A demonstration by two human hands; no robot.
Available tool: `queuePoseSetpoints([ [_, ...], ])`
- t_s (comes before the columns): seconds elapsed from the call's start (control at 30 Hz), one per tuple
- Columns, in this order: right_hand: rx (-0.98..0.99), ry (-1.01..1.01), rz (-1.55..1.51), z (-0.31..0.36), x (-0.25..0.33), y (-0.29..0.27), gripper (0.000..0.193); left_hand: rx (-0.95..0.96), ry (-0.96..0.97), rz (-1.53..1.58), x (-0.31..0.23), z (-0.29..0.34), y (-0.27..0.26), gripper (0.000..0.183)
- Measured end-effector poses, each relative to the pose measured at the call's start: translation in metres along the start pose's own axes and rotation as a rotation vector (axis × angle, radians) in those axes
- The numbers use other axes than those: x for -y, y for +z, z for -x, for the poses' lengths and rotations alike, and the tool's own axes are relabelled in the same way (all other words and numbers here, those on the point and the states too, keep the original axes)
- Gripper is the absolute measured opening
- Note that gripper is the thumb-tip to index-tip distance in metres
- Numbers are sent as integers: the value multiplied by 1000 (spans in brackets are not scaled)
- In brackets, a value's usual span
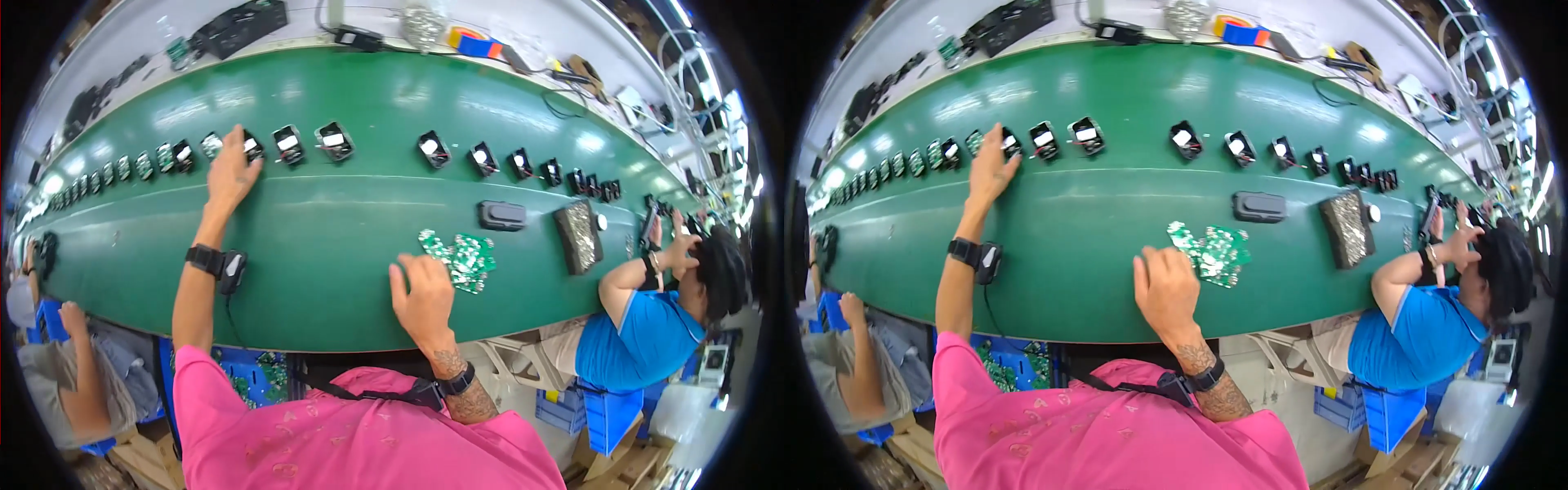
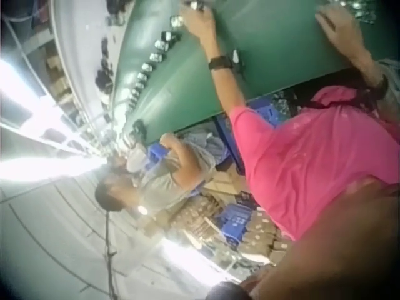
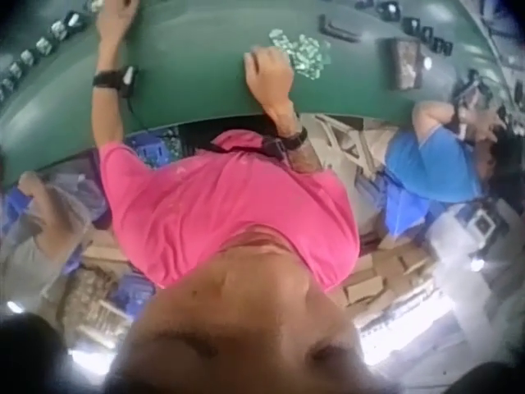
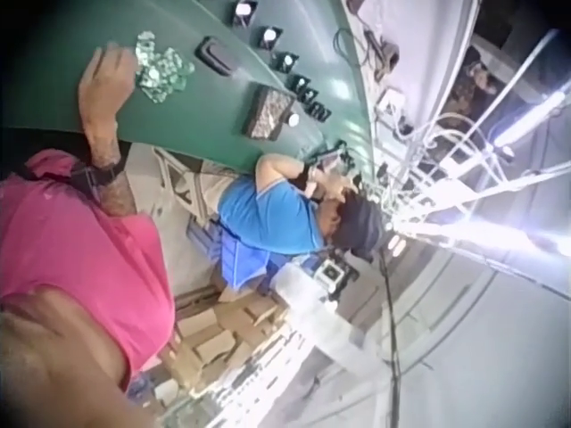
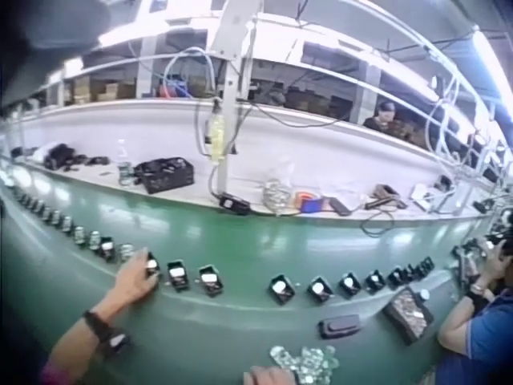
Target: The person picks up a circuit board and a black plastic housing, fits the board into the housing, and places the assembled unit onto the conveyor belt.
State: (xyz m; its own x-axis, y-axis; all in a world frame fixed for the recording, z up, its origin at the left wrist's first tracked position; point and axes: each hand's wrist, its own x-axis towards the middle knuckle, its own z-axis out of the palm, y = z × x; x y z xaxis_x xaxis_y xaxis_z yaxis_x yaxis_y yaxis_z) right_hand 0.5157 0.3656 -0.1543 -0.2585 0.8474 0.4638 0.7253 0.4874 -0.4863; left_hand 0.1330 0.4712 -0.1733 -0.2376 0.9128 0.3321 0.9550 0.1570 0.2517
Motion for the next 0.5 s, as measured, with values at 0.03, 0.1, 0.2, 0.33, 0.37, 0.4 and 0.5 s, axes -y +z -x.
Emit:
queuePoseSetpoints([
  [0.03,7,99,83,-10,-4,-5,21,-87,55,-31,15,0,7,77],
  [0.1,67,121,220,-28,-26,-7,22,-27,-61,15,12,3,-2,76],
  [0.2,160,120,312,-35,-41,-8,22,-327,22,99,0,29,-22,72],
  [0.33,140,61,287,-31,-43,-6,16,116,6,563,-108,116,-57,72],
  [0.37,151,60,291,-32,-43,-6,16,230,-9,667,-125,137,-54,77],
  [0.4,122,54,254,-34,-43,-7,13,244,186,593,-121,157,-35,84],
  [0.5,65,43,69,-33,-37,-13,11,309,172,500,-151,187,-45,85],
])
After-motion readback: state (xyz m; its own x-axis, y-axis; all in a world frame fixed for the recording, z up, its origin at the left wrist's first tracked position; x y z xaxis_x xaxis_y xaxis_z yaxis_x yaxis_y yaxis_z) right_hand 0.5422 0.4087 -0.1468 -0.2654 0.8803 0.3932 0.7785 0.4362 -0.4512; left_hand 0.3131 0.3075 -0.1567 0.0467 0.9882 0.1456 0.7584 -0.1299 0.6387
